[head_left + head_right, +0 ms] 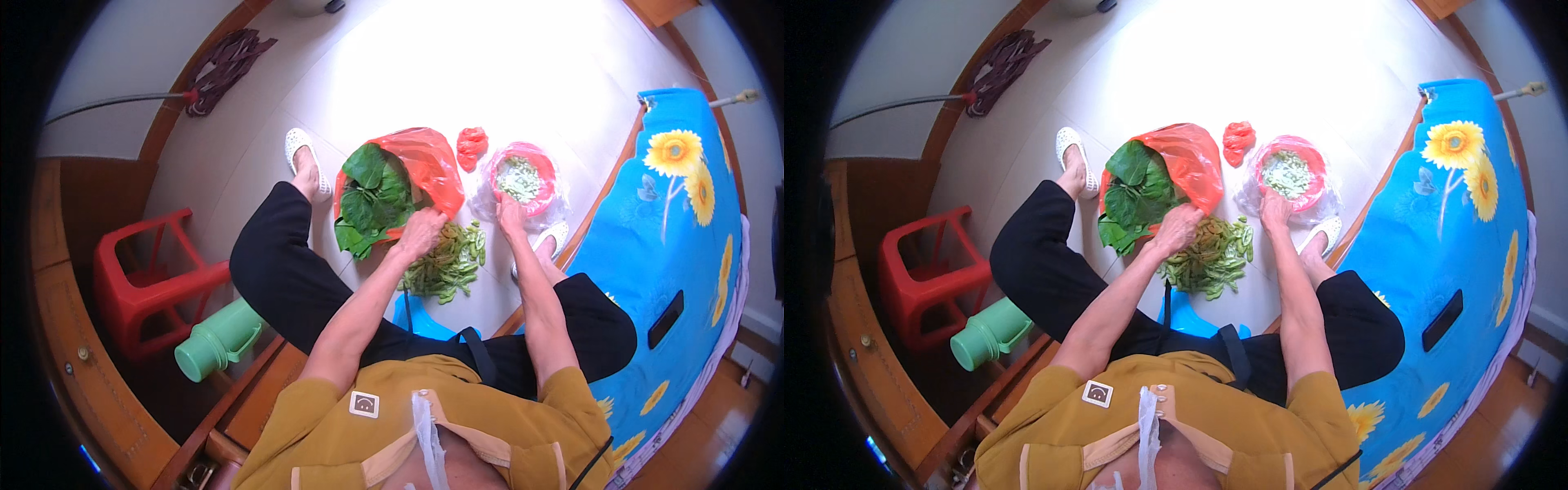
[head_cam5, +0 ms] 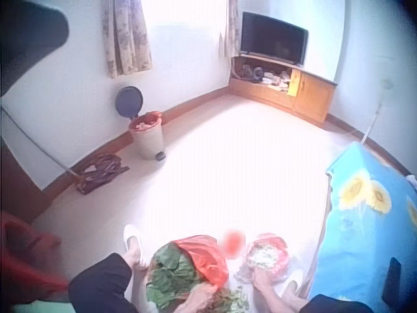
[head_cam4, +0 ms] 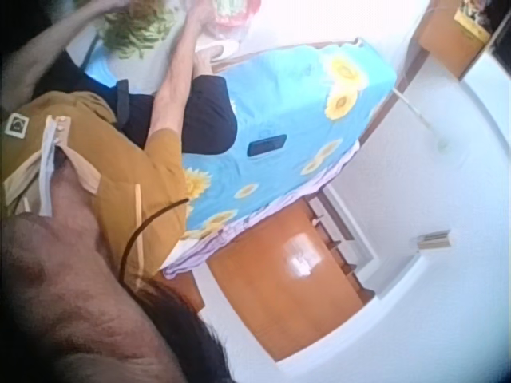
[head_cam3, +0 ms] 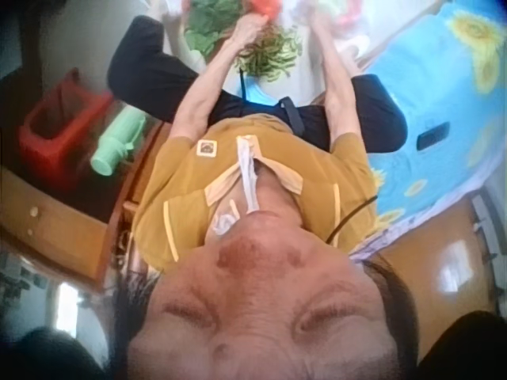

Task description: The person plucks leaves from a bunch of greens, separating the stems and placing the leaves into a container.

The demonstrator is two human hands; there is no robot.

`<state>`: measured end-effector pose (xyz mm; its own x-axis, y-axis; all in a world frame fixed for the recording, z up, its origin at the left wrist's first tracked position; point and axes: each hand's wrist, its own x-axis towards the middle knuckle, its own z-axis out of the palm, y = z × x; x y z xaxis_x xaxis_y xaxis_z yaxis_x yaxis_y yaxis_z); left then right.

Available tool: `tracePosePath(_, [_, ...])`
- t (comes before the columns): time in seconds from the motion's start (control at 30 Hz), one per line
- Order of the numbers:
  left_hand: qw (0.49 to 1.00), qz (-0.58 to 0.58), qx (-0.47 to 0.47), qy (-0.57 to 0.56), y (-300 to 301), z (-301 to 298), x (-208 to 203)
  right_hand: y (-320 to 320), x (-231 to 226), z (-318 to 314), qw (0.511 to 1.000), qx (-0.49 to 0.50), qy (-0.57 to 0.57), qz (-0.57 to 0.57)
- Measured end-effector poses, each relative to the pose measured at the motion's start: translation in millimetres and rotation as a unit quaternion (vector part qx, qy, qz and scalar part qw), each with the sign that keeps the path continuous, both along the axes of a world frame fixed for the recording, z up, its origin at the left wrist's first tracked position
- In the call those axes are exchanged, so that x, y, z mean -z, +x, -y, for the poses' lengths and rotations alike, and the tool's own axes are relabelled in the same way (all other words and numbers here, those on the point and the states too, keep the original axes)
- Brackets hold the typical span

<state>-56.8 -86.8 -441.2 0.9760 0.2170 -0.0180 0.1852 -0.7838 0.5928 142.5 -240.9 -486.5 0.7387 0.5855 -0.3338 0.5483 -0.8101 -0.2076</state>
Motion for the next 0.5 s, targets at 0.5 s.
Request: tracePosePath(0.5, [0.985, -0.003, -0.132, -0.115, -30, -20, -4, -56, -34, -109, 0.942, -0.206, 0.254, -0.079])
